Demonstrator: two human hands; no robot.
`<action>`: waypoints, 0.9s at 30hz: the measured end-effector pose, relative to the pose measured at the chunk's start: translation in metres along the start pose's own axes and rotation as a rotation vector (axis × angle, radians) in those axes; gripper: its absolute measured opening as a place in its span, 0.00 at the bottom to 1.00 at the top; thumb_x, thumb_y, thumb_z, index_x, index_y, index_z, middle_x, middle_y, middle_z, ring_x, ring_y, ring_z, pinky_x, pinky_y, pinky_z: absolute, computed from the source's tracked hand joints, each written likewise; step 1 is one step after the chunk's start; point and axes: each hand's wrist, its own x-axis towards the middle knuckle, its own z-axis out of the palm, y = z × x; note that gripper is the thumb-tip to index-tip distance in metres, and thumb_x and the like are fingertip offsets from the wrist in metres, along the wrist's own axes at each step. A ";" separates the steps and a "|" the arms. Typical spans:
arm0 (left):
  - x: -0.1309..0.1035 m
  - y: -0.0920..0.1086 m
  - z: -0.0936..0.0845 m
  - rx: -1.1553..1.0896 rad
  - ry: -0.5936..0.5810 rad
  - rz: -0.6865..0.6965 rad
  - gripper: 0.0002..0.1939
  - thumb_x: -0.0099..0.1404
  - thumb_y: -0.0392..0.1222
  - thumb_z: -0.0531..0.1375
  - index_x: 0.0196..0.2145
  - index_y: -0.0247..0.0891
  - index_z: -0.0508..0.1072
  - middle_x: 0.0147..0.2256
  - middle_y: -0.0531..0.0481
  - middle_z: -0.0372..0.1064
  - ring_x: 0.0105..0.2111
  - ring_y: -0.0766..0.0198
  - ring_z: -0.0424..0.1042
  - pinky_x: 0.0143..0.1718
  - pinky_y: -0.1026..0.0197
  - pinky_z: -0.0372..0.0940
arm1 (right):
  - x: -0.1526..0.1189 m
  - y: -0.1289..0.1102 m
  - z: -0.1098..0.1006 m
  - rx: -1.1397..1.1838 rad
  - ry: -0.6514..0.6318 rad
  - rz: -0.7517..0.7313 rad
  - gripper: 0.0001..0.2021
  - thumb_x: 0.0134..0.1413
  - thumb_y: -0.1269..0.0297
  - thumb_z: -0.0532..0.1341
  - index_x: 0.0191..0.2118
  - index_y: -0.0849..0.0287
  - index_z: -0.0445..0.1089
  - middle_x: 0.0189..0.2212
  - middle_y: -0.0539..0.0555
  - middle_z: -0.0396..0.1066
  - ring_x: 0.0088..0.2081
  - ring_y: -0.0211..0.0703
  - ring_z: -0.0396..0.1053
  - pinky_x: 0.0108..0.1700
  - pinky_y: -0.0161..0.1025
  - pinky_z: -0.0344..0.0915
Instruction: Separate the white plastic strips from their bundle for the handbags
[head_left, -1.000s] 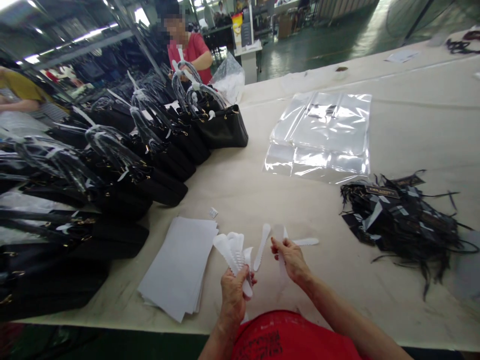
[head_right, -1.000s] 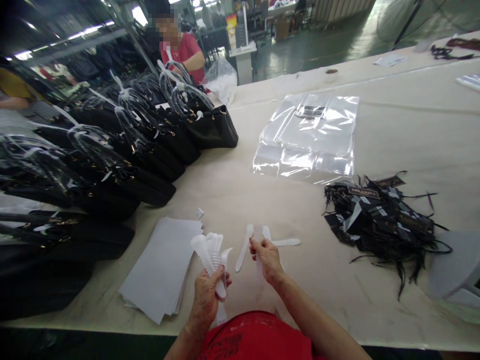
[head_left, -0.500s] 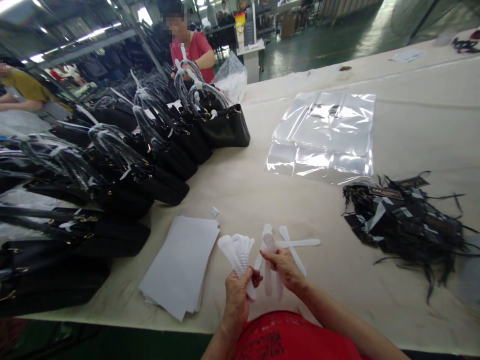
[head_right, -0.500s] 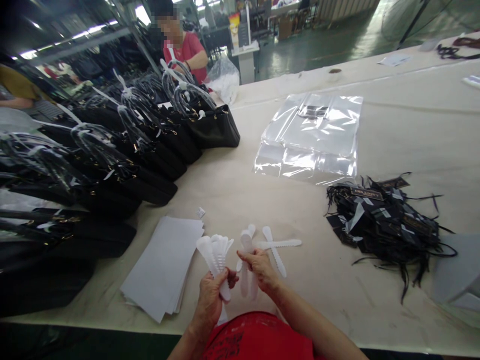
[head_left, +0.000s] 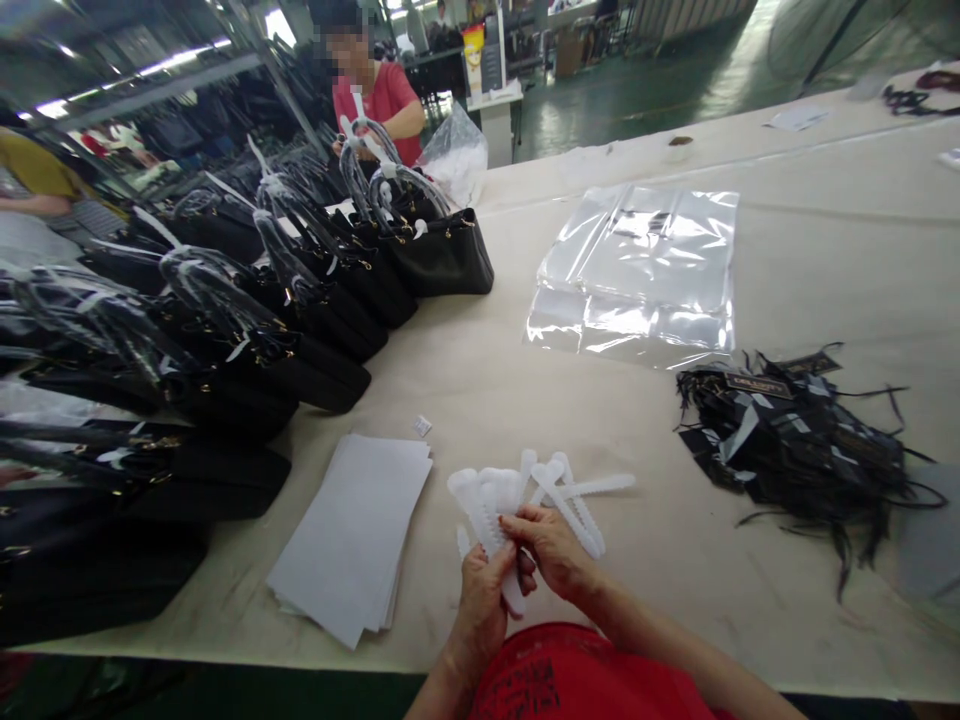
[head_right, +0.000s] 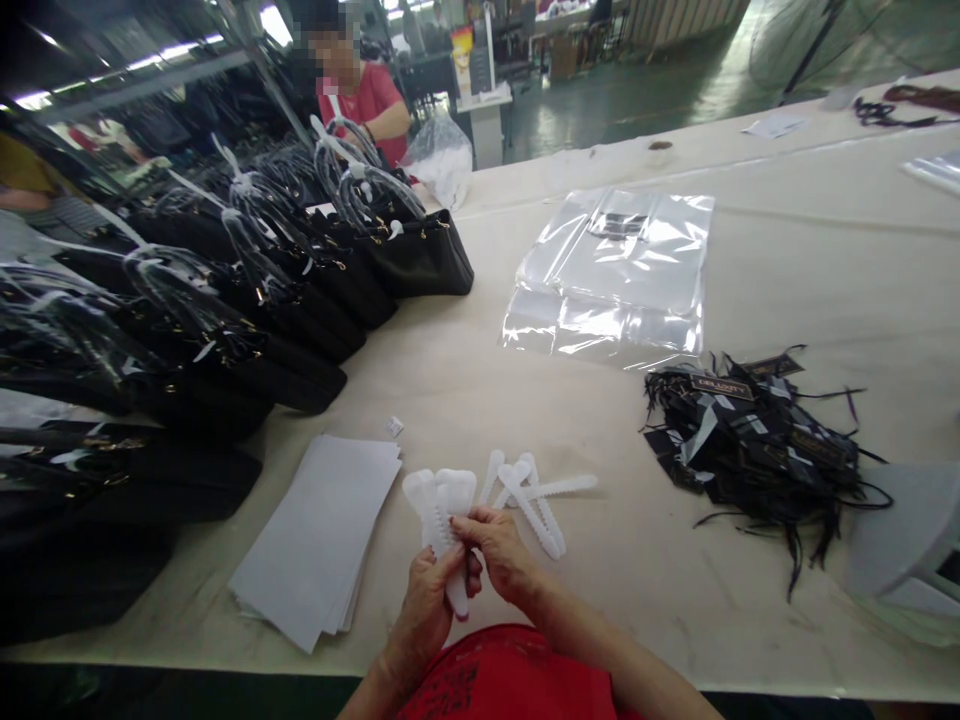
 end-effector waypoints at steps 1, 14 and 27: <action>0.000 -0.002 0.001 0.006 0.009 -0.001 0.22 0.46 0.54 0.66 0.28 0.31 0.69 0.18 0.51 0.66 0.14 0.69 0.62 0.10 0.70 0.51 | 0.001 0.002 0.002 0.011 0.029 -0.001 0.21 0.36 0.45 0.65 0.25 0.59 0.63 0.10 0.41 0.54 0.08 0.32 0.48 0.09 0.33 0.49; 0.012 0.003 -0.013 -0.045 0.297 0.079 0.22 0.40 0.48 0.69 0.30 0.31 0.72 0.27 0.46 0.74 0.26 0.62 0.73 0.28 0.65 0.65 | 0.012 -0.006 -0.027 0.131 0.319 -0.148 0.27 0.29 0.41 0.68 0.27 0.60 0.67 0.24 0.49 0.70 0.28 0.35 0.66 0.32 0.33 0.65; 0.008 -0.008 -0.009 -0.064 0.217 0.016 0.23 0.41 0.49 0.69 0.33 0.32 0.72 0.25 0.50 0.72 0.21 0.65 0.69 0.22 0.65 0.63 | 0.021 0.010 -0.010 -0.009 0.232 -0.090 0.22 0.29 0.47 0.67 0.26 0.61 0.66 0.18 0.48 0.63 0.20 0.34 0.56 0.22 0.34 0.53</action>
